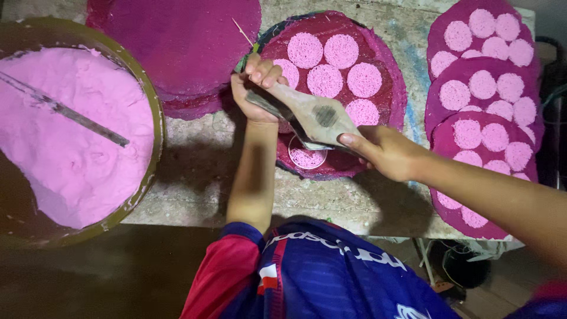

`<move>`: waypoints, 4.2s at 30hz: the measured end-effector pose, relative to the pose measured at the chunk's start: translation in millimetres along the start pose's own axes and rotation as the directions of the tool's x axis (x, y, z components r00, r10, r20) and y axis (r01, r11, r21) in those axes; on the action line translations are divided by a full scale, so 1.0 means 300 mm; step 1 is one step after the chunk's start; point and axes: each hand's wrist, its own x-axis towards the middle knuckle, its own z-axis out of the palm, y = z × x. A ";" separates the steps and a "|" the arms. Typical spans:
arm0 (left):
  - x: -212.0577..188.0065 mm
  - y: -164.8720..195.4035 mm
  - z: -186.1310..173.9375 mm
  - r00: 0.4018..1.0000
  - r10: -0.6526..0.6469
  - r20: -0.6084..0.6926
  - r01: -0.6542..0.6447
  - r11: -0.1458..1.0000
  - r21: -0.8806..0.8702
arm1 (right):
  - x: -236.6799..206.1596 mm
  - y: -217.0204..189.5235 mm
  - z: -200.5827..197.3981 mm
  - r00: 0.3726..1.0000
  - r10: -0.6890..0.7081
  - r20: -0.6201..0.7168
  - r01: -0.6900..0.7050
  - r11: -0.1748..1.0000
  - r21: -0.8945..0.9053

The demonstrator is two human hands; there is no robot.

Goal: The person holds a handheld batter depositor and dispenses rounds of pink batter onto circular pink mats arranged on a work table, placing each deposited round beside the others. When the depositor empties, the person refills it with batter from a large basin and resumes depositing rounds onto the mats.

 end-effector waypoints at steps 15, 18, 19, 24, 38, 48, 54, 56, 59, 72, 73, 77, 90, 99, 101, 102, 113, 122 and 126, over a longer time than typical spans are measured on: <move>-0.069 -0.045 -0.030 0.959 0.131 -0.251 -0.091 0.982 0.163 | 0.009 0.018 -0.022 0.989 0.133 0.057 -0.130 0.990 -0.056; -0.048 -0.012 -0.005 0.965 0.108 -0.241 -0.044 0.965 0.257 | 0.018 0.044 -0.017 0.995 0.091 0.039 -0.092 0.996 0.014; -0.045 -0.009 0.004 0.963 0.094 -0.252 -0.029 0.968 0.250 | 0.024 0.052 -0.011 0.994 0.096 0.051 -0.097 0.995 0.032; -0.027 -0.047 0.041 0.951 0.087 -0.298 -0.017 0.974 0.228 | 0.035 0.080 0.015 0.995 0.097 0.030 -0.098 0.995 0.027; -0.254 -0.061 0.329 0.748 -0.136 -0.649 0.391 -0.700 0.597 | -0.186 0.284 0.224 0.663 -0.447 -0.600 0.737 0.530 0.419; -0.253 -0.161 0.378 0.759 -0.285 -0.585 0.071 -0.858 0.509 | -0.280 0.471 0.359 0.524 -0.159 -0.836 0.815 0.377 0.440; -0.330 -0.034 0.553 0.922 -0.143 -0.360 0.091 -0.823 0.561 | -0.281 0.504 0.404 0.569 -0.199 -0.798 0.647 0.707 0.285; -0.412 0.084 0.622 0.905 -0.083 -0.417 0.127 -0.884 0.451 | -0.247 0.439 0.428 0.703 -0.228 -0.674 0.468 0.862 0.196; -0.603 0.272 0.689 0.839 0.030 -0.544 0.221 -0.931 0.290 | -0.159 0.279 0.485 0.722 -0.443 -0.531 0.607 0.774 0.180; -0.981 0.548 0.757 0.936 0.329 -0.124 0.318 -0.943 -0.098 | 0.123 -0.012 0.693 0.560 -0.796 -0.230 0.684 0.601 -0.413; -0.956 0.538 0.761 0.902 0.389 -0.187 0.388 -0.921 -0.043 | 0.117 -0.010 0.697 0.580 -0.776 -0.248 0.661 0.626 -0.414; -0.861 0.484 0.789 0.841 0.436 -0.321 0.471 -0.881 0.037 | 0.060 -0.015 0.689 0.586 -0.732 -0.348 0.633 0.682 -0.367; -0.196 0.185 0.445 0.931 0.136 -0.339 0.320 -0.748 0.581 | 0.174 0.224 0.101 0.464 -0.085 -0.882 -0.056 0.991 -0.125; -0.026 0.114 0.337 0.878 0.198 -0.435 0.297 -0.939 0.172 | 0.198 0.195 0.053 0.386 0.065 -0.920 -0.036 0.998 0.056; -0.004 0.100 0.343 0.848 0.224 -0.481 0.306 -0.947 0.098 | 0.194 0.192 0.043 0.374 0.119 -0.920 0.008 0.991 0.132; 0.006 0.094 0.346 0.831 0.235 -0.504 0.306 -0.950 0.062 | 0.193 0.193 0.038 0.395 0.170 -0.903 -0.012 0.984 0.180; 0.031 0.057 0.317 0.813 0.338 -0.474 0.414 -0.908 0.061 | 0.191 0.199 0.038 0.351 0.137 -0.926 -0.022 0.990 0.139; 0.028 0.072 0.284 0.875 0.318 -0.366 0.410 -0.888 0.208 | 0.248 0.235 0.039 0.198 -0.031 -0.980 0.155 0.988 0.000; 0.074 0.053 0.280 0.963 0.114 -0.243 0.200 -0.908 0.368 | 0.228 0.259 0.027 0.131 -0.039 -0.991 0.348 0.937 0.009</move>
